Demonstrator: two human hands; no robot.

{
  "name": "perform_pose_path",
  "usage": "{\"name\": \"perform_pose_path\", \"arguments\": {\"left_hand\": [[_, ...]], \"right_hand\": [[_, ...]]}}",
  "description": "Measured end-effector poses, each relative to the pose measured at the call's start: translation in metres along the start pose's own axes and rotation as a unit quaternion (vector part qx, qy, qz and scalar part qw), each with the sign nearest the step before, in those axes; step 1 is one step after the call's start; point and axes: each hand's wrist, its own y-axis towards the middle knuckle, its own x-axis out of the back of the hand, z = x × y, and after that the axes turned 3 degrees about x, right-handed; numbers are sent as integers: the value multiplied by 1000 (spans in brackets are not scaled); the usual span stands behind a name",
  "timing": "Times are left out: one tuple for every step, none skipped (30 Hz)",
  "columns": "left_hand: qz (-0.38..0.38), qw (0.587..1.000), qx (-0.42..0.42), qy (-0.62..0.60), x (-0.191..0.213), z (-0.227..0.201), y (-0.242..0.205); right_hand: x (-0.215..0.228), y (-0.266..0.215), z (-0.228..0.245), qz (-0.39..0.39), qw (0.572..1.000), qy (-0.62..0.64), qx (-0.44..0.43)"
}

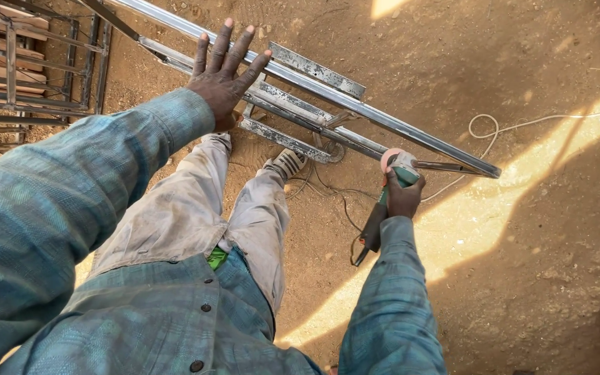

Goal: Using an angle grinder to smooth the welded joints and edges of a metal frame on the ground.

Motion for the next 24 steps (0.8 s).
{"name": "perform_pose_path", "arguments": {"left_hand": [[-1, 1000, -2, -1, 0, -2, 1], [1, 1000, 7, -6, -1, -4, 1], [6, 1000, 17, -11, -2, -5, -1], [7, 1000, 17, -11, 0, -7, 0], [12, 1000, 26, 7, 2, -8, 1], [16, 999, 36, 24, 4, -9, 2], [15, 999, 35, 25, 4, -8, 4], [20, 999, 37, 29, 4, -7, 7], [27, 998, 41, 33, 3, -7, 8], [27, 998, 40, 33, 1, -7, 8], [28, 998, 40, 31, 0, -6, 9], [29, 998, 40, 30, -1, -4, 10], [30, 998, 40, 31, -2, -4, 9], [20, 999, 35, 27, -3, -4, 9], [9, 999, 31, 23, -4, -4, 8], [10, 999, 30, 24, -4, -4, 7], [5, 999, 32, 23, -4, -5, 7], [1, 999, 35, 23, -4, -6, 6], [2, 999, 33, 21, -4, -5, 7], [8, 999, 33, 19, -4, -5, 8], [14, 999, 34, 18, -4, -4, 9], [14, 999, 35, 17, -3, -8, 7], [11, 999, 39, 23, -2, -11, 5], [8, 999, 42, 29, -1, -13, 4]], "right_hand": [[-6, -6, 4, -3, 1000, 0, 0], [-13, -12, 8, 13, 997, 68, -21], [-21, -20, 11, 31, 989, 136, -43], [-32, -25, 15, 30, 989, 136, -45], [-43, -30, 19, 42, 977, 203, -47], [-55, -35, 22, 54, 960, 269, -49], [-62, -41, 29, 52, 960, 271, -48], [-69, -47, 35, 71, 955, 285, -48], [-76, -55, 40, 90, 949, 299, -50], [-78, -56, 38, 89, 949, 300, -50], [-81, -58, 38, 80, 951, 294, -56], [-85, -59, 38, 72, 953, 289, -62], [-79, -59, 40, 71, 952, 289, -63], [-74, -59, 42, 39, 947, 303, -96], [-69, -59, 44, 8, 940, 315, -128], [-62, -52, 35, 7, 940, 315, -129], [-54, -44, 25, -23, 934, 332, -126], [-45, -36, 16, -54, 927, 350, -122], [-35, -29, 12, -55, 928, 348, -122], [-25, -21, 7, -67, 932, 330, -130], [-16, -13, 3, -77, 937, 314, -136], [-12, -3, -7, -77, 937, 313, -136], [-10, 7, -17, -76, 933, 333, -115], [-8, 17, -27, -75, 928, 352, -95]]}}
